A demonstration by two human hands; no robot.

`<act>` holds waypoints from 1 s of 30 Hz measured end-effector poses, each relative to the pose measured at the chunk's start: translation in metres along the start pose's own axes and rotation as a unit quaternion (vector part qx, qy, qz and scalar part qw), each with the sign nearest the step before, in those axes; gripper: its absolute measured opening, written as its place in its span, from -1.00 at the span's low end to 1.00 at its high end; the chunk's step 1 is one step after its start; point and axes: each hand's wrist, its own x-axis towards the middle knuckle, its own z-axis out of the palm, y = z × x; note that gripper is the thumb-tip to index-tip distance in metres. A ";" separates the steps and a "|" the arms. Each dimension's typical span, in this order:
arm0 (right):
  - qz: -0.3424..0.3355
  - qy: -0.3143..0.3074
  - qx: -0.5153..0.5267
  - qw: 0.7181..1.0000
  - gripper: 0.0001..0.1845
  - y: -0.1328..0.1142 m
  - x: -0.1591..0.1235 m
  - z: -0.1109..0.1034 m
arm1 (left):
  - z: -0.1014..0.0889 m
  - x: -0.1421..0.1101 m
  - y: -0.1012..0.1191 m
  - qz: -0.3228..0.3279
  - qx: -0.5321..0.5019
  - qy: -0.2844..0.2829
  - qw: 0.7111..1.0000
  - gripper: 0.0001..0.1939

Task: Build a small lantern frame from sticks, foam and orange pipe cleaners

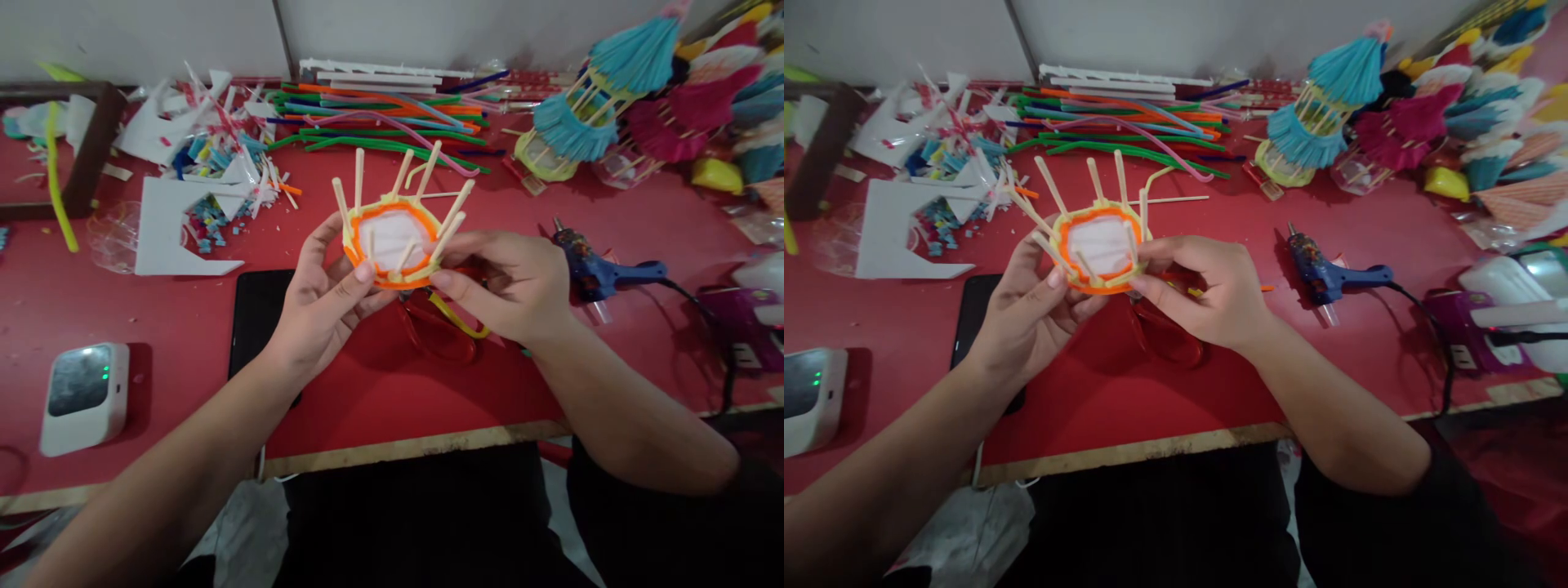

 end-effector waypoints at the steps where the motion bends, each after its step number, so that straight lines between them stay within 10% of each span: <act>1: -0.005 0.011 0.001 1.000 -0.86 0.001 0.001 -0.001 | 0.000 0.000 0.001 -0.005 -0.004 -0.004 1.000 -0.40; 18: 0.007 0.085 -0.061 0.994 -0.87 -0.001 0.005 -0.008 | 0.003 0.003 0.003 -0.009 -0.024 0.008 1.000 0.00; 26: -0.065 -0.165 -0.110 0.978 -0.88 -0.017 0.017 -0.036 | 0.002 0.006 0.004 0.032 -0.030 0.071 0.997 -0.11; 30: 0.025 -0.083 -0.178 0.980 -0.77 -0.001 0.013 -0.080 | 0.000 0.006 0.004 0.005 -0.048 0.033 0.998 -0.13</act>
